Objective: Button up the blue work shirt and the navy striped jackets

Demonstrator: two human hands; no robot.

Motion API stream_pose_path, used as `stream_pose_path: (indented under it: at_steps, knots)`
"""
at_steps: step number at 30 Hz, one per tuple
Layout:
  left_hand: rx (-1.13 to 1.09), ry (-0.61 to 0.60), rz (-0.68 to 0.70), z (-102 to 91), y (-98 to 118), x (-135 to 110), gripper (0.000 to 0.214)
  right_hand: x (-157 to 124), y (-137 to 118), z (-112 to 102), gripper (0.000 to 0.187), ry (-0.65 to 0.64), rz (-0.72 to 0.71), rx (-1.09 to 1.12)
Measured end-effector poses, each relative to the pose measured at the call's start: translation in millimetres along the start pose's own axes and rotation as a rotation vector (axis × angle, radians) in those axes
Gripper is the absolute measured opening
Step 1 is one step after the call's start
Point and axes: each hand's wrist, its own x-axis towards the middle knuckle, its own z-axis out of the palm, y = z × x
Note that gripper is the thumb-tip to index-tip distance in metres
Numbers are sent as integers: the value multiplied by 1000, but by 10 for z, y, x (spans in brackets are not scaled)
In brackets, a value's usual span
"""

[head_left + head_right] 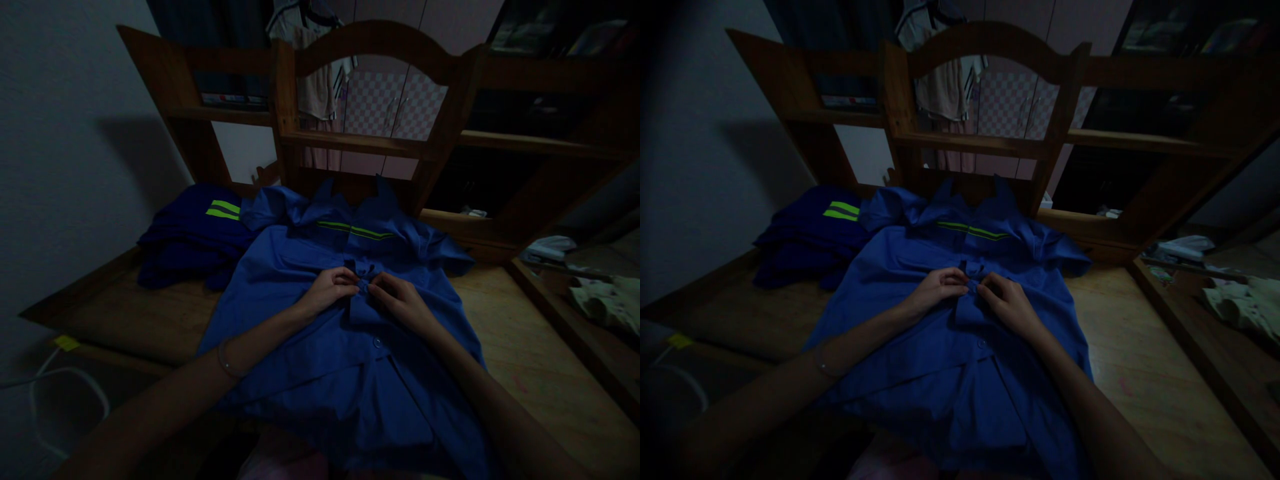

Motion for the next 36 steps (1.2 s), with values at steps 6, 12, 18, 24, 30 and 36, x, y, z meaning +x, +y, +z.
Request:
stream_pose_path:
  at_steps: [6,12,18,24,30,36]
  knots:
    - [29,0,28,-4,-48,23,31,0,16,8,28,-7,2,15]
    - [10,-19,33,-11,-84,33,36,2,8,12,28,0,1,24]
    - [46,-3,60,-10,-87,30,34,-1,-9,5,29,9,-8,21]
    - [36,-9,51,-6,-69,39,29,-3,-1,10,29,8,4,21]
    - [56,1,56,1,-25,21,24,-3,-2,7,30,5,7,17]
    - [41,-14,50,-4,-41,19,30,-1,-14,0,30,8,-4,14]
